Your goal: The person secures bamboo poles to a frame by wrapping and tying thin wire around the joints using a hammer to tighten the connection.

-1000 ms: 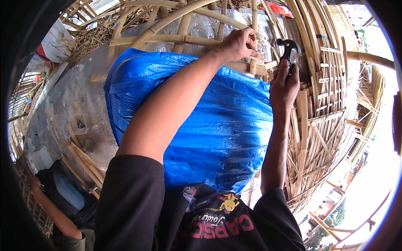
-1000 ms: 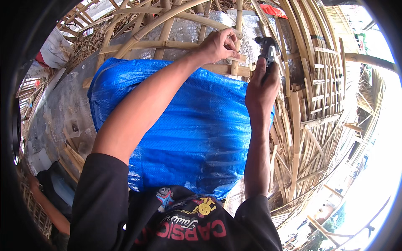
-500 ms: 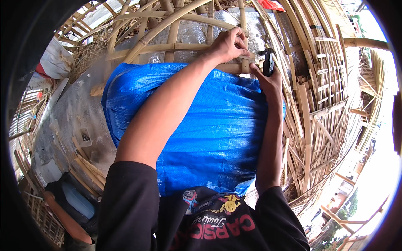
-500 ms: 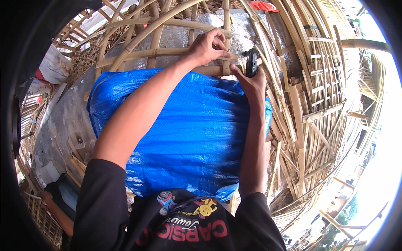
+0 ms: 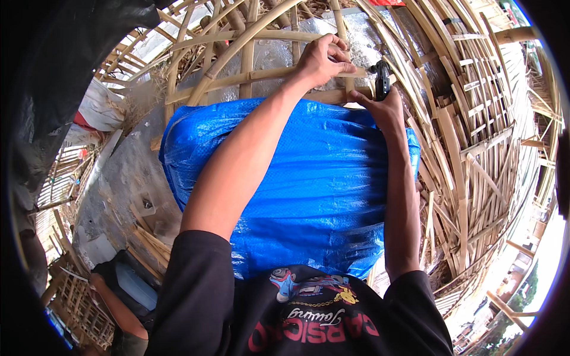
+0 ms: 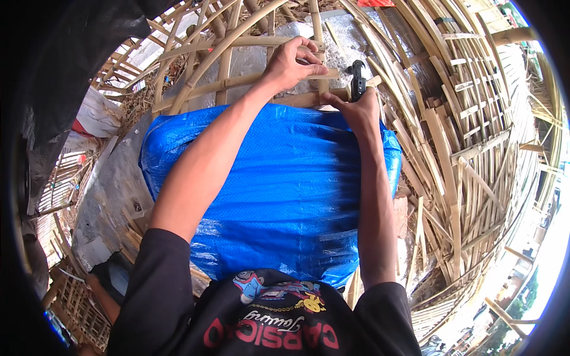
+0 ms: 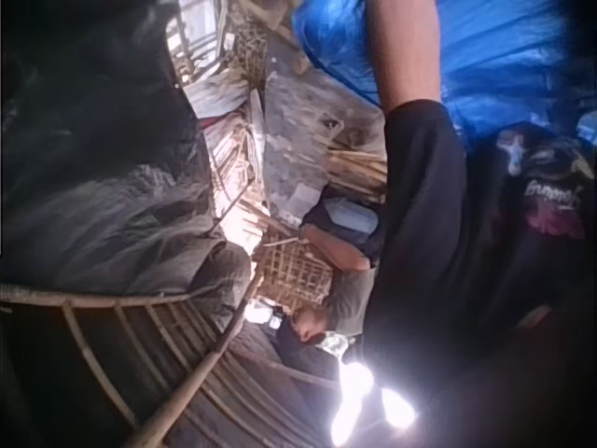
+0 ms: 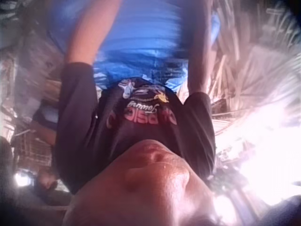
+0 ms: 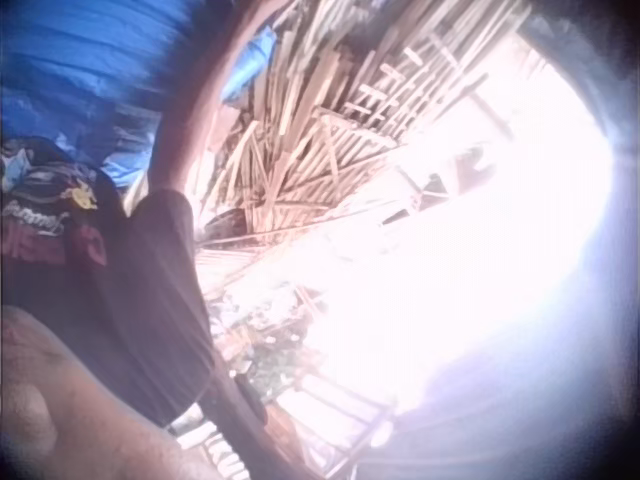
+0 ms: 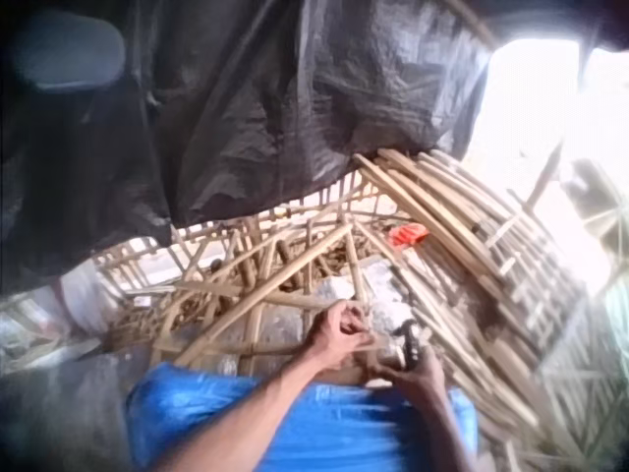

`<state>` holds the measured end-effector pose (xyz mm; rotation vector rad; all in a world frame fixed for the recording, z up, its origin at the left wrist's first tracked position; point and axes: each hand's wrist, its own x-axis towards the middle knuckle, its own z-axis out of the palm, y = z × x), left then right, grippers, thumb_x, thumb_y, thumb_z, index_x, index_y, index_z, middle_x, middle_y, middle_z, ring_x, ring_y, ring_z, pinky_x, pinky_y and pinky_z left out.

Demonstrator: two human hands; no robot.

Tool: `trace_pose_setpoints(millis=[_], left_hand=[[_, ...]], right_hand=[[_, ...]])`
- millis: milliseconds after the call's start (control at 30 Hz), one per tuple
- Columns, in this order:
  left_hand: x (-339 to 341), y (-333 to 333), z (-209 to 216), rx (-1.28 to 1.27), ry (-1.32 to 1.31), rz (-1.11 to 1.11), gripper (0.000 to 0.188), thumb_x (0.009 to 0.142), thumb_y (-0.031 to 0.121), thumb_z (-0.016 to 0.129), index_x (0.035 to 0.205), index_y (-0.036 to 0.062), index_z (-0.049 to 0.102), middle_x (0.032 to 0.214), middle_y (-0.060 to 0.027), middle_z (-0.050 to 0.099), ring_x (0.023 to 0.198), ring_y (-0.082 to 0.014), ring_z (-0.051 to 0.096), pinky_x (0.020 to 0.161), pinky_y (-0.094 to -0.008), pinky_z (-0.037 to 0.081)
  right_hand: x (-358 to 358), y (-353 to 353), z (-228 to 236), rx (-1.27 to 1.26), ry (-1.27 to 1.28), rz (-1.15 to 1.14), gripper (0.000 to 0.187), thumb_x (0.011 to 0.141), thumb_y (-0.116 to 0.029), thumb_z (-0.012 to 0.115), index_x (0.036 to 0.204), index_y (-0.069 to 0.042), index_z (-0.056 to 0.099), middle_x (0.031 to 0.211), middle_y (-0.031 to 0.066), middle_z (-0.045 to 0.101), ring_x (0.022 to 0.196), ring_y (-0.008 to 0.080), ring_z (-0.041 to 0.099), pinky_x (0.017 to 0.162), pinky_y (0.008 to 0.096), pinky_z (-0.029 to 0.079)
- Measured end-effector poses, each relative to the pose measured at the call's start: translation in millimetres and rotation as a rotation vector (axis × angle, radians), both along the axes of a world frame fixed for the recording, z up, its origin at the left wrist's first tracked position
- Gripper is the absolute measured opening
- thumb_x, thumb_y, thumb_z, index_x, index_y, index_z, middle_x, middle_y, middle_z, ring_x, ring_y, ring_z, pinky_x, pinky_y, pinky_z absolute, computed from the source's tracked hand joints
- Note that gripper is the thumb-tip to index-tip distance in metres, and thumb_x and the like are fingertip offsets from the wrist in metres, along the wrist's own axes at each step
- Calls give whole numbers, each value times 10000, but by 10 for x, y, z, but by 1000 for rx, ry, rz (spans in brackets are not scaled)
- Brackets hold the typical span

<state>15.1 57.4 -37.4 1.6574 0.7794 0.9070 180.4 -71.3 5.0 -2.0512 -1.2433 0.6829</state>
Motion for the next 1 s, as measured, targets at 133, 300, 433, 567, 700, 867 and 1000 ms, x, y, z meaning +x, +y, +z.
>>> trace_pose_setpoints(millis=[133,300,433,567,700,867,1000], left_hand=[[18,62,166,-94,-2,54,560,698,258,920,1114,44,612,902,-61,746,868,-117,666,767,-279,514],[-305,464,352,-209,-269,393,508,727,112,884,1136,0,603,963,-123,724,888,-182,689,795,-303,551],[-636,772,34,-133,30,877,386,744,70,841,1058,22,622,959,-142,722,868,-213,699,799,-333,550],[-821,1081,-50,-144,456,1048,222,767,20,745,950,58,624,958,-138,710,868,-236,692,822,-341,537],[-1395,1320,-462,-161,526,911,219,762,12,750,950,59,650,933,-118,701,865,-220,680,836,-341,538],[-1327,1245,-267,-261,554,905,343,759,101,826,1047,63,645,1113,-147,664,1022,-266,645,920,-369,521],[-1265,1321,-272,-309,485,888,355,789,78,807,1084,61,612,1038,-129,689,885,-221,685,805,-342,557]], right_hand=[[81,-6,-26,13,76,8,694,617,-341,953,1077,60,622,963,179,716,874,263,704,806,375,551],[-49,-45,97,-6,4,-85,817,603,-401,955,1134,80,563,1018,203,697,920,280,688,821,381,546],[16,-44,-124,40,47,-97,833,586,-445,955,1102,78,562,987,205,691,891,287,677,818,384,541],[52,-90,-25,-25,77,-132,879,581,-450,952,1160,72,547,1035,222,682,944,315,670,852,400,529],[-36,-70,-102,2,118,-120,999,572,-473,946,1254,105,501,1121,277,652,1054,364,646,924,417,509],[35,-74,-62,-50,151,-131,904,578,-466,948,1153,91,528,1048,246,663,973,337,659,865,414,520],[120,-128,-173,53,107,-116,851,593,-462,945,1096,81,526,989,237,666,919,329,662,829,412,520]])
